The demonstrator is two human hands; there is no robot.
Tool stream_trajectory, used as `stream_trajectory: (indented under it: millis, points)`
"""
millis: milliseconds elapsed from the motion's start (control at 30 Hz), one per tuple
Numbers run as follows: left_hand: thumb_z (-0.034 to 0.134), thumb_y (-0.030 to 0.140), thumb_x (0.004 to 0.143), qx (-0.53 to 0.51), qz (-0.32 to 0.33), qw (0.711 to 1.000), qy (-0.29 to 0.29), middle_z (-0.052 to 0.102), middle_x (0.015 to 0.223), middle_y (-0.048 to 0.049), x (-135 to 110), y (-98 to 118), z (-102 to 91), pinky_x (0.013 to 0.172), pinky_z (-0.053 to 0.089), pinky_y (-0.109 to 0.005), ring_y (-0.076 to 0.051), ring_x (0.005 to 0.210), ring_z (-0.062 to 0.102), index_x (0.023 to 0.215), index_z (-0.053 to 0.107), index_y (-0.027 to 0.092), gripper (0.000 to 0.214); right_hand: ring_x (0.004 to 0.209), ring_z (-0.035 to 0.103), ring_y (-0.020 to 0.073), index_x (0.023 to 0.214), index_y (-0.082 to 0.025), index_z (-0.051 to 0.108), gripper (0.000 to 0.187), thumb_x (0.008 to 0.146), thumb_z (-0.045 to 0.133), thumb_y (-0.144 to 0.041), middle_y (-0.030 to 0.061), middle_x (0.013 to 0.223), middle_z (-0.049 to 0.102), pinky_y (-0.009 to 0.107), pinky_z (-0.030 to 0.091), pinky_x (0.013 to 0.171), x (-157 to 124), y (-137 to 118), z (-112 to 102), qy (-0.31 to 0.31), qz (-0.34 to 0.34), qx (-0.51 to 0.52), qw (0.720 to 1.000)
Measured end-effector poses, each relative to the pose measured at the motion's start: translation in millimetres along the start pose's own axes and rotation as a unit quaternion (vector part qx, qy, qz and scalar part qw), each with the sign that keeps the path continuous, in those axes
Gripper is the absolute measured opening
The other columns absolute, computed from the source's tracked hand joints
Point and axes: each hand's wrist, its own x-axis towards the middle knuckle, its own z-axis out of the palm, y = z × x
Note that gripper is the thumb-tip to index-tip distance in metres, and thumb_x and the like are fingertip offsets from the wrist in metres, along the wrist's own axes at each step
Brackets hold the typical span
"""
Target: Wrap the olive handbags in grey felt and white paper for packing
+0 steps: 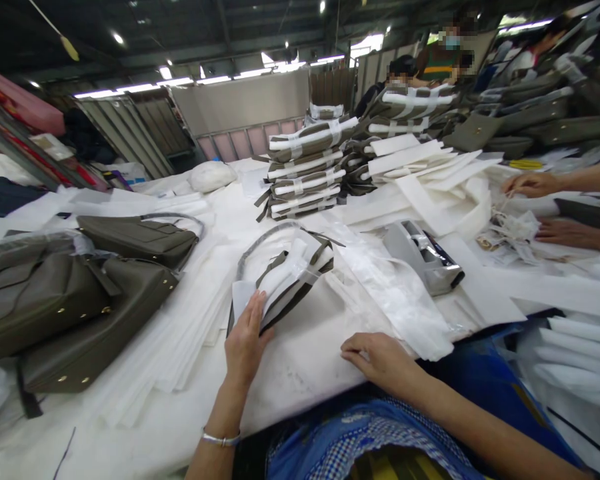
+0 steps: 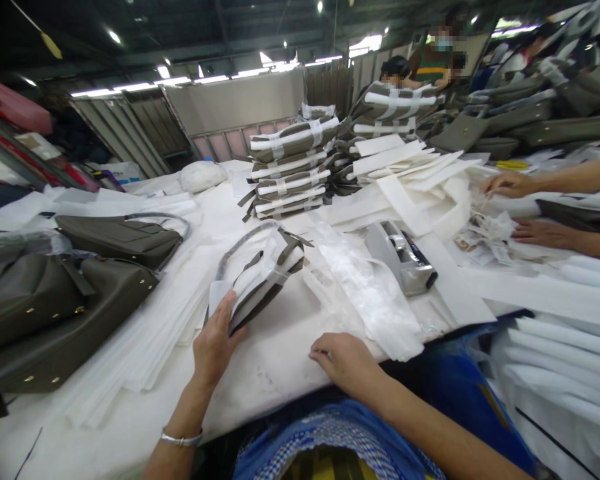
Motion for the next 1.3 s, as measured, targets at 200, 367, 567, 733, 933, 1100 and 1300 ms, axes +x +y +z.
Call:
stream_trajectory:
  millis: [200,367,567,733,933,1100,1300]
  points:
    - [0.060,0.012,0.087,-0.007,0.002,1.000,-0.008,0.041,0.154,-0.0033,-2,0,0.7,0.094,0.057,-0.034,-0.025,0.131,0.053,0.156,0.014,0.033,0.086,0.118,0.057,0.0304,0.124,-0.024,0.065,0.036,0.092,0.058,-0.038,0.0100,0.125,0.066,0.045,0.042,0.104,39,24,-3,0.184,-0.020,-0.095,0.978]
    - [0.058,0.010,0.087,-0.001,0.006,1.000,-0.009,0.040,0.155,-0.0027,-1,-1,1.4,0.096,0.056,-0.034,-0.023,0.134,0.049,0.156,0.012,0.034,0.086,0.112,0.060,0.0346,0.124,-0.015,0.066,0.039,0.088,0.055,-0.022,0.0171,0.119,0.068,0.046,0.046,0.096,71,45,-9,0.127,0.035,-0.183,0.974]
    - [0.059,0.010,0.086,-0.007,-0.015,1.000,-0.008,0.040,0.155,-0.0010,0,-1,0.8,0.092,0.058,-0.032,-0.022,0.134,0.050,0.155,0.015,0.034,0.086,0.094,0.069,0.0281,0.108,-0.022,0.074,0.032,0.093,0.047,-0.026,0.0087,0.101,0.075,0.043,0.050,0.091,88,36,-30,0.132,0.045,-0.099,0.985]
    - [0.059,0.010,0.086,-0.009,-0.024,1.000,0.001,0.041,0.154,-0.0009,3,1,-1.3,0.087,0.060,-0.031,-0.023,0.132,0.052,0.156,0.015,0.034,0.085,0.076,0.069,0.0201,0.132,-0.021,0.058,0.049,0.085,0.062,-0.037,0.0076,0.101,0.074,0.036,0.056,0.075,84,-9,-18,0.055,0.150,0.416,0.895]
    - [0.062,0.011,0.085,-0.011,-0.040,0.999,0.002,0.040,0.155,-0.0012,4,-1,-3.7,0.094,0.056,-0.029,-0.021,0.132,0.051,0.156,0.017,0.032,0.086,0.067,0.066,0.0191,0.157,-0.023,0.019,0.081,0.086,0.058,-0.031,0.0044,0.090,0.073,0.035,0.055,0.069,38,-26,36,-0.090,0.158,0.331,0.926]
    - [0.065,0.009,0.083,-0.027,-0.052,0.998,-0.006,0.041,0.155,-0.0008,4,-1,-6.7,0.099,0.052,-0.027,-0.020,0.135,0.048,0.155,0.019,0.033,0.089,0.083,0.066,0.0254,0.152,-0.023,0.035,0.060,0.094,0.048,-0.029,0.0078,0.096,0.069,0.042,0.051,0.080,28,-20,34,0.014,-0.011,-0.081,0.997]
    - [0.065,0.005,0.080,-0.049,-0.048,0.998,0.001,0.041,0.155,-0.0004,5,-1,-7.4,0.099,0.052,-0.028,-0.019,0.136,0.048,0.154,0.019,0.034,0.092,0.093,0.066,0.0247,0.127,-0.011,0.057,0.047,0.099,0.045,-0.047,0.0122,0.101,0.071,0.034,0.049,0.084,83,-27,29,0.032,0.014,-0.157,0.987]
